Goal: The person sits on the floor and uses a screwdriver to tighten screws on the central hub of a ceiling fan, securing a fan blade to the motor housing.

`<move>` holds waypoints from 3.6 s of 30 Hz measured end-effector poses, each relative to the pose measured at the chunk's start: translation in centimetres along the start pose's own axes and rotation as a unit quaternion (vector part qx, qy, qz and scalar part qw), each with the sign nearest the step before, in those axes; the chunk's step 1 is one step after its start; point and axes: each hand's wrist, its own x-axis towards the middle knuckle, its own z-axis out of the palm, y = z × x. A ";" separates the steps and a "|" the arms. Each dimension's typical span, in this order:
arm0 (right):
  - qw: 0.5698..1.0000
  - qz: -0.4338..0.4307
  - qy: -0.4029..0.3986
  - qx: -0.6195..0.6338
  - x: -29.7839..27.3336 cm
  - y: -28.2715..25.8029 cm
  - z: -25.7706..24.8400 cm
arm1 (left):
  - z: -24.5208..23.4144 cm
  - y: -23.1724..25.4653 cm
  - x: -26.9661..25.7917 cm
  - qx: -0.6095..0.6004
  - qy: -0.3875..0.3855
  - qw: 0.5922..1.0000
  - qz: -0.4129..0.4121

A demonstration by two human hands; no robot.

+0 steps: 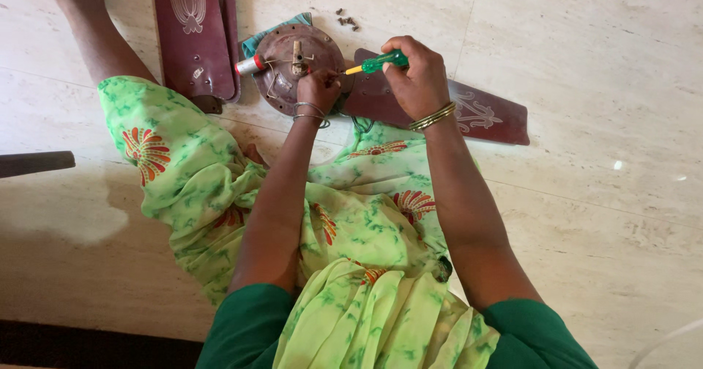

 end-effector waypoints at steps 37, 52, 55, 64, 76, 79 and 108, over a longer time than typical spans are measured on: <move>0.996 0.069 0.036 0.031 -2.3 2.1 -3.1 | -0.8 4.0 -1.6 0.253 -0.048 0.955 -0.146; 0.996 0.078 0.032 0.026 -2.8 3.3 -2.1 | -0.8 4.1 -2.5 0.227 -0.008 0.972 -0.058; 0.996 0.080 0.033 0.024 -2.9 3.4 -2.3 | -0.9 4.3 -2.9 0.227 0.002 0.973 -0.040; 0.995 0.085 0.033 0.031 -3.3 3.9 -2.1 | -0.6 4.0 -3.6 0.228 0.027 0.973 -0.017; 0.995 0.086 0.027 0.040 -3.5 4.6 -1.9 | 0.0 3.5 -3.2 0.261 0.008 0.965 -0.008; 0.995 0.091 0.024 0.035 -3.5 4.6 -1.9 | 0.0 3.3 -3.1 0.274 -0.014 0.961 -0.012; 0.999 0.032 0.012 0.030 -2.8 3.4 -0.1 | 0.5 3.3 -3.2 0.253 0.007 0.968 0.000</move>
